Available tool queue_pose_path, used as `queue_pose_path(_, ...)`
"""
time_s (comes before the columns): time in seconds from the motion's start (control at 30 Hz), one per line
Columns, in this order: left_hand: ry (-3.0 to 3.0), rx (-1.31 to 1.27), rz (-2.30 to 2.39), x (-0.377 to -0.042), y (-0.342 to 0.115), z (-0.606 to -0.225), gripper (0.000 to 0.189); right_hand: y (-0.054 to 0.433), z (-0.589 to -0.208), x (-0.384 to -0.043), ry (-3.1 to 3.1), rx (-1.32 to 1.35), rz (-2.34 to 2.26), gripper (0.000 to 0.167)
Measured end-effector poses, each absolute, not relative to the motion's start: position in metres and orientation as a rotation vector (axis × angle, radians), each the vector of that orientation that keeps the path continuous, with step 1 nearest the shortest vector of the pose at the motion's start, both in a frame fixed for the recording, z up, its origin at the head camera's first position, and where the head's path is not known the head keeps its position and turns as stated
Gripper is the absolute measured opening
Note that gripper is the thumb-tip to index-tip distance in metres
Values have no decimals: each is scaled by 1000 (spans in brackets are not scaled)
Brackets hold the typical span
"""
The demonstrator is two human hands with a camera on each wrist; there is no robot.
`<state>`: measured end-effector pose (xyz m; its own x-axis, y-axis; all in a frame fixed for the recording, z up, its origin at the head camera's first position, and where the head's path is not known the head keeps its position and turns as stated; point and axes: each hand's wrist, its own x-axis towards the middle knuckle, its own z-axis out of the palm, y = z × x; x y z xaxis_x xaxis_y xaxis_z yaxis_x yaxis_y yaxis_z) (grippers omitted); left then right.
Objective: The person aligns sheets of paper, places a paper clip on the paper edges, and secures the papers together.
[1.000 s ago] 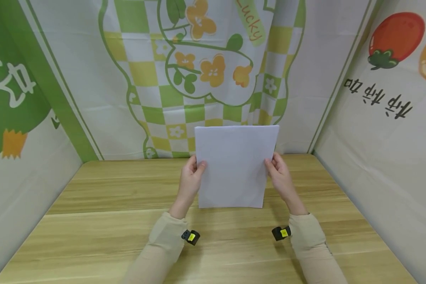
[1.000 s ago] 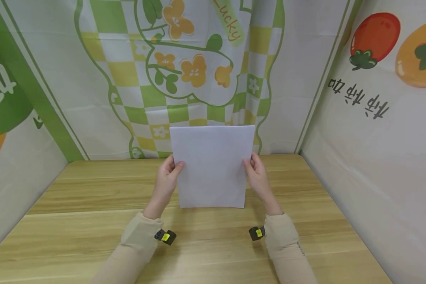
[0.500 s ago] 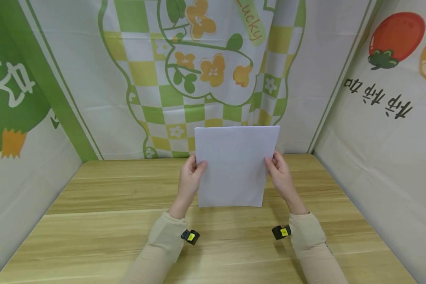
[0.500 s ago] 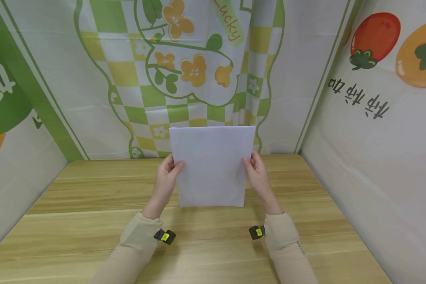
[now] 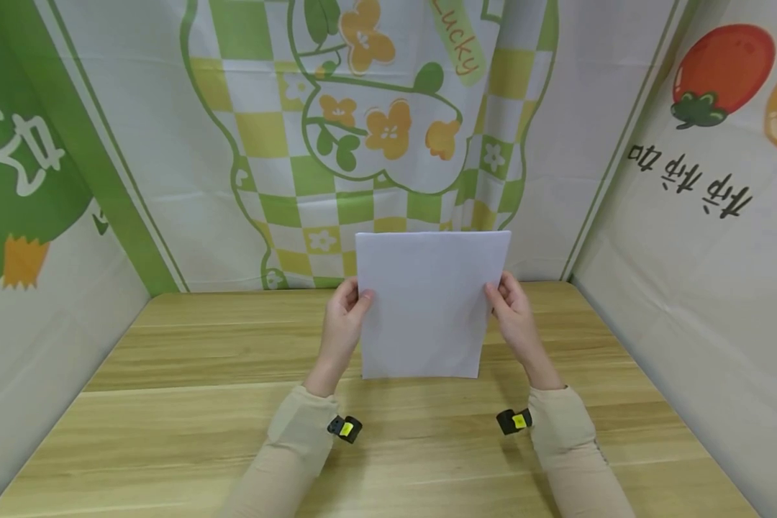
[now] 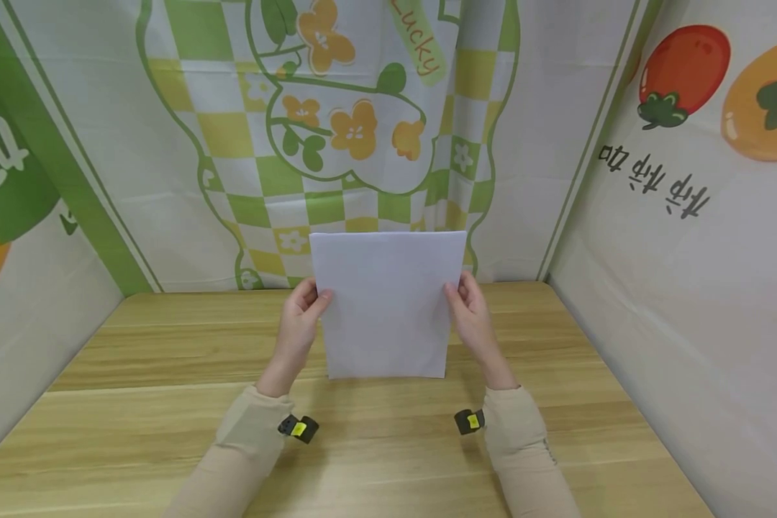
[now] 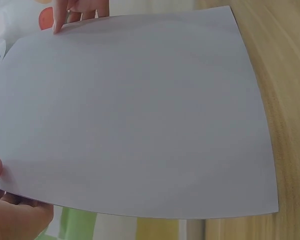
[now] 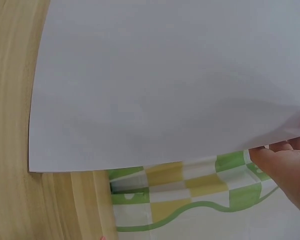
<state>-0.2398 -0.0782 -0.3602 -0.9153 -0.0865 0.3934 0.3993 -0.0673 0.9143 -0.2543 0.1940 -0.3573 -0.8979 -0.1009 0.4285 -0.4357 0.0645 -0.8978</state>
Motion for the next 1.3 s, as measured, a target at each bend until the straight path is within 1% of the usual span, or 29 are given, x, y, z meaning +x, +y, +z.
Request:
queue_pose_path(0.3,-1872,-355,-2056,-240,-77,-357,24,193,-354,-255,-2045,570,1911,39)
queue_pose_path(1.03,-1886,-356,-2047,-238,-73,-353,32,189,-350,-253,-2046,526,1895,39)
queue_pose_path(1.3,-1862,-344,-2061,-238,-74,-356,28,190,-349,-253,-2061,533,1896,41)
